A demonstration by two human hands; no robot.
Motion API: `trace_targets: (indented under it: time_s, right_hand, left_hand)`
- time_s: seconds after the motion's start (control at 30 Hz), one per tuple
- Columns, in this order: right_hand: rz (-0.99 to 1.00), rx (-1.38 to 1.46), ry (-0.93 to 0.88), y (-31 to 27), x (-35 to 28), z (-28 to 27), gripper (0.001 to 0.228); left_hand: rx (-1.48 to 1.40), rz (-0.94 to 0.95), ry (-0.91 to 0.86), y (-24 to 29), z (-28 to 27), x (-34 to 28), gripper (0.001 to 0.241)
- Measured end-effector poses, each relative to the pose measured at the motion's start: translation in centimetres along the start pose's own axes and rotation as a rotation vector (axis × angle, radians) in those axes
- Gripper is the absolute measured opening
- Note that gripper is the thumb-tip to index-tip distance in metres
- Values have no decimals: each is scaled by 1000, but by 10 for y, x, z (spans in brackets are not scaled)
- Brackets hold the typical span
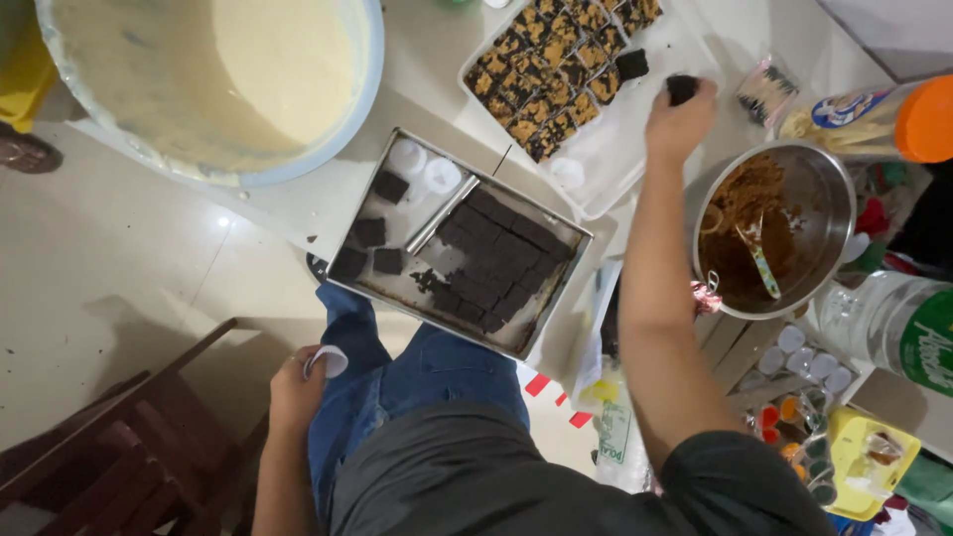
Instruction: Packaging chocolate brownies into individual plastic cups.
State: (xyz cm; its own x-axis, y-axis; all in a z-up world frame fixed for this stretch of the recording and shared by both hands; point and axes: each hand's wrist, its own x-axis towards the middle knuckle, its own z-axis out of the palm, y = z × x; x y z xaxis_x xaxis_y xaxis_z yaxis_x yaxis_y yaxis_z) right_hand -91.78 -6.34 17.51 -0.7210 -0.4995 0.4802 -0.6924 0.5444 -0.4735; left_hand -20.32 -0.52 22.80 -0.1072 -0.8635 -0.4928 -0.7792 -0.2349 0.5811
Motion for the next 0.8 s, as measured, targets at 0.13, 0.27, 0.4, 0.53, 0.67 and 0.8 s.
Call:
trace_targets:
  time_s: [0.13, 0.27, 0.4, 0.53, 0.67, 0.8]
  right_hand:
    - [169, -9, -162, 61, 39, 50, 51]
    - [135, 71, -186, 88, 52, 88, 49]
    - [374, 351, -365, 66, 58, 88, 29]
    - [643, 541, -531, 22, 59, 78, 23]
    - [529, 553, -492, 9, 50, 84, 27]
    - [487, 489, -493, 4, 52, 83, 32]
  left_hand:
    - [19, -54, -2, -14, 7, 2, 27]
    - [39, -61, 6, -7, 6, -2, 27]
    - [69, -107, -12, -8, 7, 2, 27]
    - [101, -48, -6, -10, 13, 7, 27]
    - [97, -100, -51, 14, 10, 8, 29]
    - [96, -84, -54, 25, 7, 10, 30]
